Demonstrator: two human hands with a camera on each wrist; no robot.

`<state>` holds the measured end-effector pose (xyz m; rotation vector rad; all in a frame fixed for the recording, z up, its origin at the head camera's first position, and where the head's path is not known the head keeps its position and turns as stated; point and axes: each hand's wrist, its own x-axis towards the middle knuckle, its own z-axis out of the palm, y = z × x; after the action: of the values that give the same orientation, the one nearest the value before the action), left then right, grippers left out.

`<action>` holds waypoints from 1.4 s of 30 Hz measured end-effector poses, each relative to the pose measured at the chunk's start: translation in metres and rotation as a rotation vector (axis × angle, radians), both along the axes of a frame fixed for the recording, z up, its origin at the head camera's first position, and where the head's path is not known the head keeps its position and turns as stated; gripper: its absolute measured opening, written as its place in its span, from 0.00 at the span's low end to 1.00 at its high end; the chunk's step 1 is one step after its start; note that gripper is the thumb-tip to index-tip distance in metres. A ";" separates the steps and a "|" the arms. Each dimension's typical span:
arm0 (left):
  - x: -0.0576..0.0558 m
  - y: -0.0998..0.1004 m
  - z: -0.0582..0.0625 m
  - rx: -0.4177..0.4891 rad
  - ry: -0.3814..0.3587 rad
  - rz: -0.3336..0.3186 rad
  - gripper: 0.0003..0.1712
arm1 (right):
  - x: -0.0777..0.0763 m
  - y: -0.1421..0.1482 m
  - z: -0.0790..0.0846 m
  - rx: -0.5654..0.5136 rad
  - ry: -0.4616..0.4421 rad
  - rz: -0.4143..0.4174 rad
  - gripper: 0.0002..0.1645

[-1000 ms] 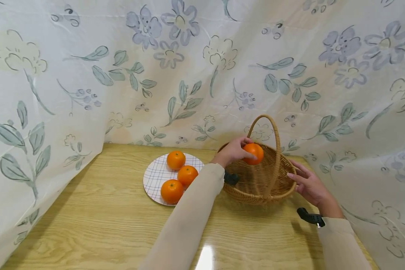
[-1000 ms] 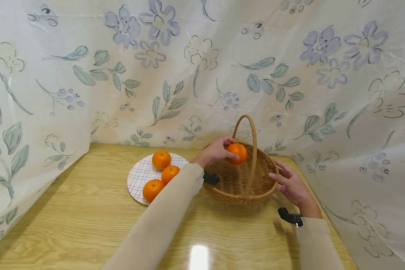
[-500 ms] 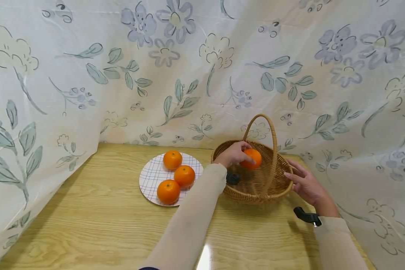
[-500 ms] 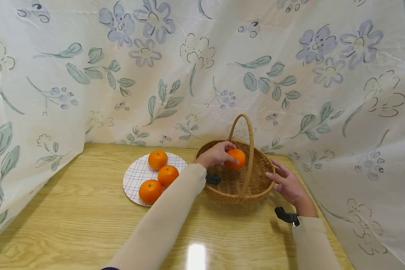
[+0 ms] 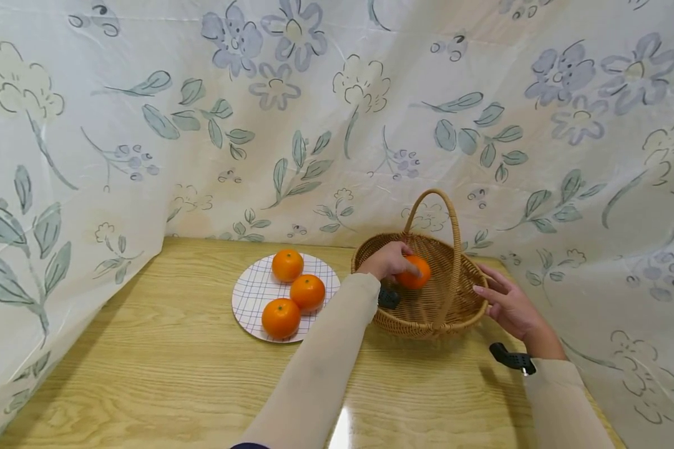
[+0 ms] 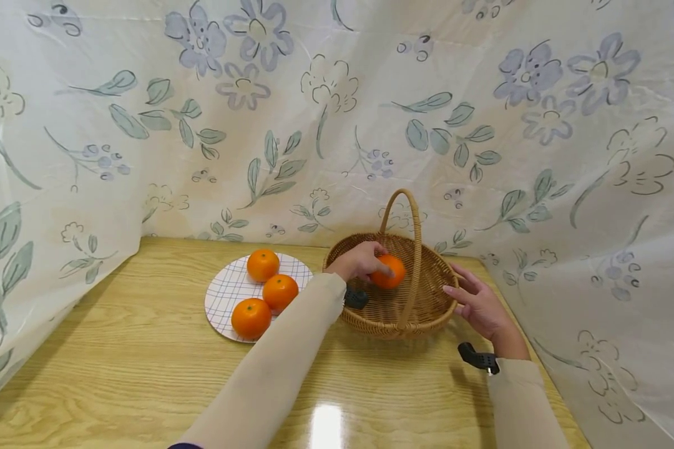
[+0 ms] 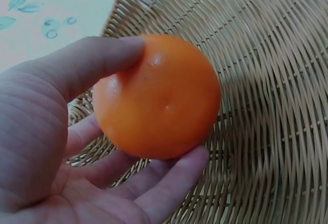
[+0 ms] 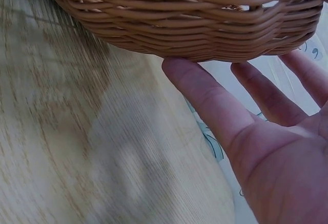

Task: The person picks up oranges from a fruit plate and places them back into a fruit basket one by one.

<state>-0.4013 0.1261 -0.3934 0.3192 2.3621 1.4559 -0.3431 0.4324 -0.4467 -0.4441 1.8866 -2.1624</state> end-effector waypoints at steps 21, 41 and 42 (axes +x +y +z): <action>0.020 -0.013 0.030 0.168 0.144 -0.068 0.30 | 0.005 -0.004 -0.004 0.026 0.014 -0.049 0.40; 0.069 -0.080 0.020 0.266 0.424 0.028 0.15 | 0.009 -0.003 -0.003 0.107 0.039 -0.079 0.42; 0.071 -0.084 0.019 0.270 0.431 0.038 0.15 | 0.009 -0.002 -0.003 0.100 0.039 -0.075 0.42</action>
<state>-0.3308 0.0424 -0.3746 0.7255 2.4946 1.8869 -0.3342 0.4301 -0.4498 -0.4049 2.0533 -2.1076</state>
